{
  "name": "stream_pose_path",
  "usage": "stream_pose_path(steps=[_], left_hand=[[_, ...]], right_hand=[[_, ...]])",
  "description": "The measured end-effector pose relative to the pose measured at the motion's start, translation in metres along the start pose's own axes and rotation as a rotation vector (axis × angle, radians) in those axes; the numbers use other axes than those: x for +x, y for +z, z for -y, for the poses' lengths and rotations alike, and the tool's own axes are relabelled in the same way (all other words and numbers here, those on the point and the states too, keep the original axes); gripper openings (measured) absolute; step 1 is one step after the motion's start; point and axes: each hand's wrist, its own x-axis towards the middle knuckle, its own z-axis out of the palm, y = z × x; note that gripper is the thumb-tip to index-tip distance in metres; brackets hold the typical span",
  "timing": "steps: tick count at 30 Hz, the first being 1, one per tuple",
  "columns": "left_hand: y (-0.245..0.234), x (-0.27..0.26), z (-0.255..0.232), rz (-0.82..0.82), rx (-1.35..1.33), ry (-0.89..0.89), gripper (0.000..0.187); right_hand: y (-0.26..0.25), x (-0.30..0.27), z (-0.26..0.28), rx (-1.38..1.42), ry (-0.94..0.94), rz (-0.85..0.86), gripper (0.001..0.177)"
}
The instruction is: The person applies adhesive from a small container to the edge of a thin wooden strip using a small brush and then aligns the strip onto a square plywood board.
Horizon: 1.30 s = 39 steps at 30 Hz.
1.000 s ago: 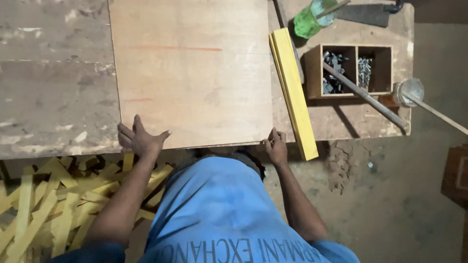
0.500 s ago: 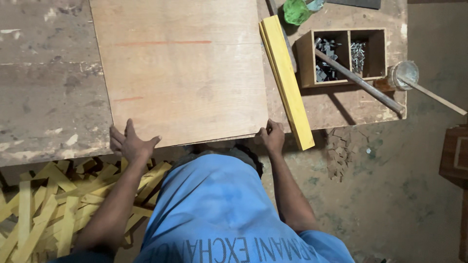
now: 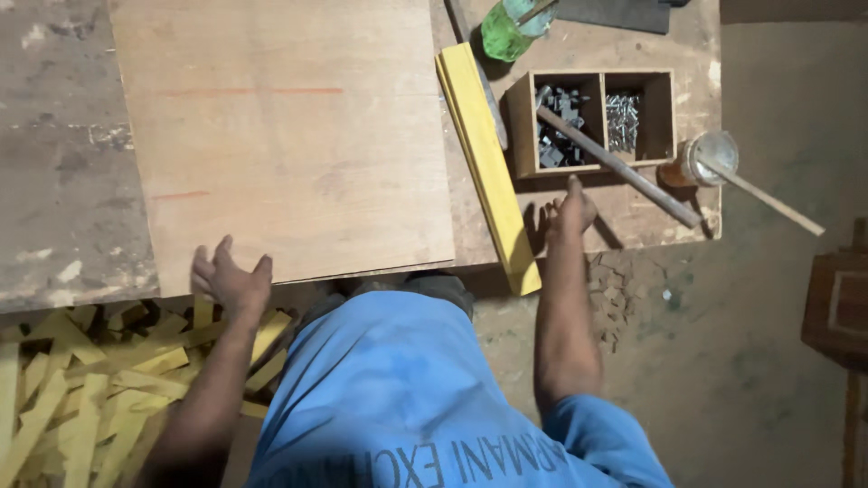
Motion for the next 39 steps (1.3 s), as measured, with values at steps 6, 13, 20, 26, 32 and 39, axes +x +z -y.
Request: stream_pose_path(steps=[6, 13, 20, 26, 32, 39], left_hand=[[0.046, -0.038, -0.026, -0.025, -0.147, -0.013, 0.065], [0.095, -0.066, -0.028, -0.155, -0.497, -0.011, 0.059], [0.120, -0.090, -0.015, -0.268, -0.839, -0.100, 0.049], [0.094, -0.100, -0.027, -0.189, -0.822, -0.109, 0.044], [0.054, -0.095, -0.049, 0.018, -0.960, -0.119, 0.047], [0.051, -0.067, -0.084, 0.473, -1.184, -0.251, 0.060]], right_hand=[[0.034, 0.083, 0.034, -0.118, 0.230, 0.115, 0.048], [0.059, 0.091, 0.033, -0.151, 0.263, 0.377, 0.047], [0.098, 0.030, 0.020, -0.322, 0.259, 0.542, 0.042], [0.070, 0.004, 0.024, -0.390, 0.200, 0.547, 0.038], [0.100, -0.046, 0.015, -0.438, 0.099, 0.595, 0.035], [0.069, -0.047, 0.057, -0.441, -0.064, 0.672, 0.030]])
